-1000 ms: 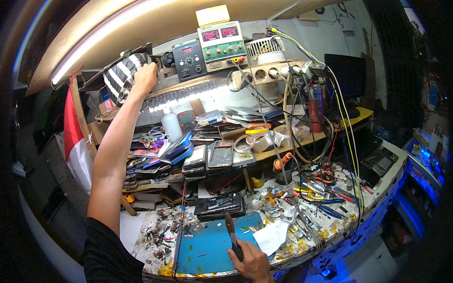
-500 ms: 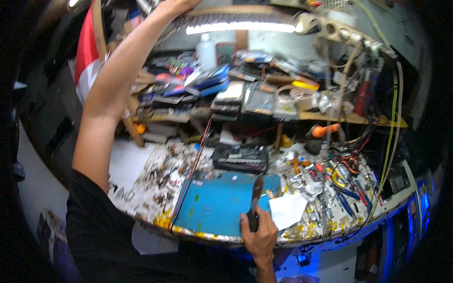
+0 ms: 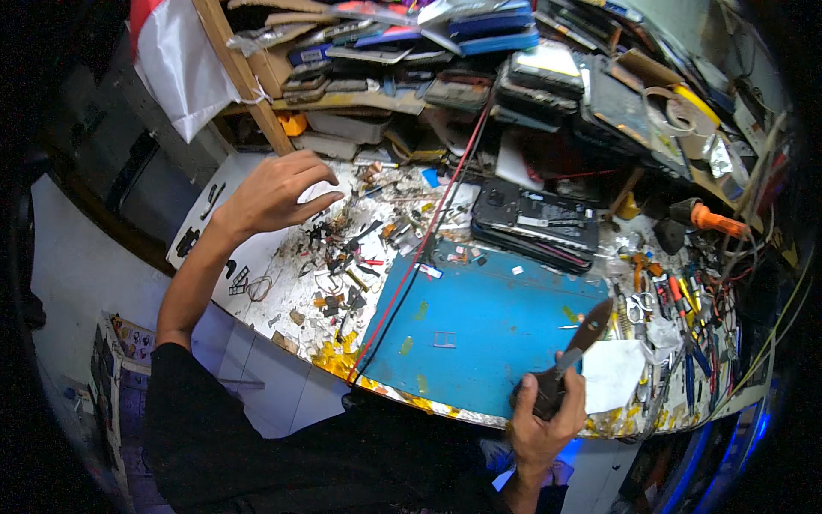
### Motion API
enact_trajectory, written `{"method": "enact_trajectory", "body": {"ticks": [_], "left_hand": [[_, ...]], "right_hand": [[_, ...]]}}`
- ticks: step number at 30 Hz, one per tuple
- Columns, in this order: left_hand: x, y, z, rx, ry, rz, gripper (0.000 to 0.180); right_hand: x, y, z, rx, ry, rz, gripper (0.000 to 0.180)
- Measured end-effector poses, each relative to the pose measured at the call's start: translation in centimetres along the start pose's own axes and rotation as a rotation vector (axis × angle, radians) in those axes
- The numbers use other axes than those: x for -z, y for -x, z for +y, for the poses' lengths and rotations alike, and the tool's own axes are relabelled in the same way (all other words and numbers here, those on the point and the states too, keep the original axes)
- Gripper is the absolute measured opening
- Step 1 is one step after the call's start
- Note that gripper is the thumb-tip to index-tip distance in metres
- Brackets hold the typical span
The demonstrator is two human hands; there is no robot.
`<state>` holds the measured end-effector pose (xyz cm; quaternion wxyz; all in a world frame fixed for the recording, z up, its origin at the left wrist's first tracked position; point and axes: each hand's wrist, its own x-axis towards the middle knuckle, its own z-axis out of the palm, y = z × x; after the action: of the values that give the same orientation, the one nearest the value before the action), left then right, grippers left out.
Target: The person picks up small electronic components from a cluttered workbench, wipes them with a cloth, and places them in organized piles. They repeatedly handle individual parts, inspect them, and move them across the surface.
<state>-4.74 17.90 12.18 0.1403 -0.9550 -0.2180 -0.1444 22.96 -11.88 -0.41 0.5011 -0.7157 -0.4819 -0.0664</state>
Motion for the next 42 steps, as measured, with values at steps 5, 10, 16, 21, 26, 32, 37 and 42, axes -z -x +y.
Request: {"method": "enact_trajectory", "body": {"ticks": [5,10,16,21,26,32,37,42], "left_hand": [[-3.6,4.8,-3.2,0.171,0.312,-0.164,0.033],[-5.3,6.3,-4.1,0.24,0.467,-0.239,0.036],[-6.6,6.4,-3.9,0.119,0.737,-0.068,0.021],[-7.4,7.1,-3.8,0.128,0.621,0.09,0.022],[-7.8,7.3,-3.1,0.032,0.681,-0.053,0.032],[-7.9,7.1,-3.5,0.02,0.782,0.097,0.037],[-7.5,7.2,-4.0,-0.033,0.67,0.049,0.04],[-7.9,7.3,-2.8,-0.018,0.618,-0.015,0.036]], "right_hand": [[-0.2,0.9,0.3,-0.124,0.041,0.049,0.035],[0.3,1.5,1.1,-0.253,0.028,0.113,0.036],[0.7,1.4,1.9,-0.325,0.167,0.143,0.038],[0.7,1.1,2.2,-0.244,0.251,0.235,0.036],[0.9,1.0,2.3,-0.377,0.182,0.232,0.043],[0.9,1.0,2.1,-0.228,0.217,0.218,0.042],[0.8,1.0,1.8,-0.322,0.183,0.255,0.041],[0.8,1.1,1.9,-0.239,0.278,0.262,0.043]]}}
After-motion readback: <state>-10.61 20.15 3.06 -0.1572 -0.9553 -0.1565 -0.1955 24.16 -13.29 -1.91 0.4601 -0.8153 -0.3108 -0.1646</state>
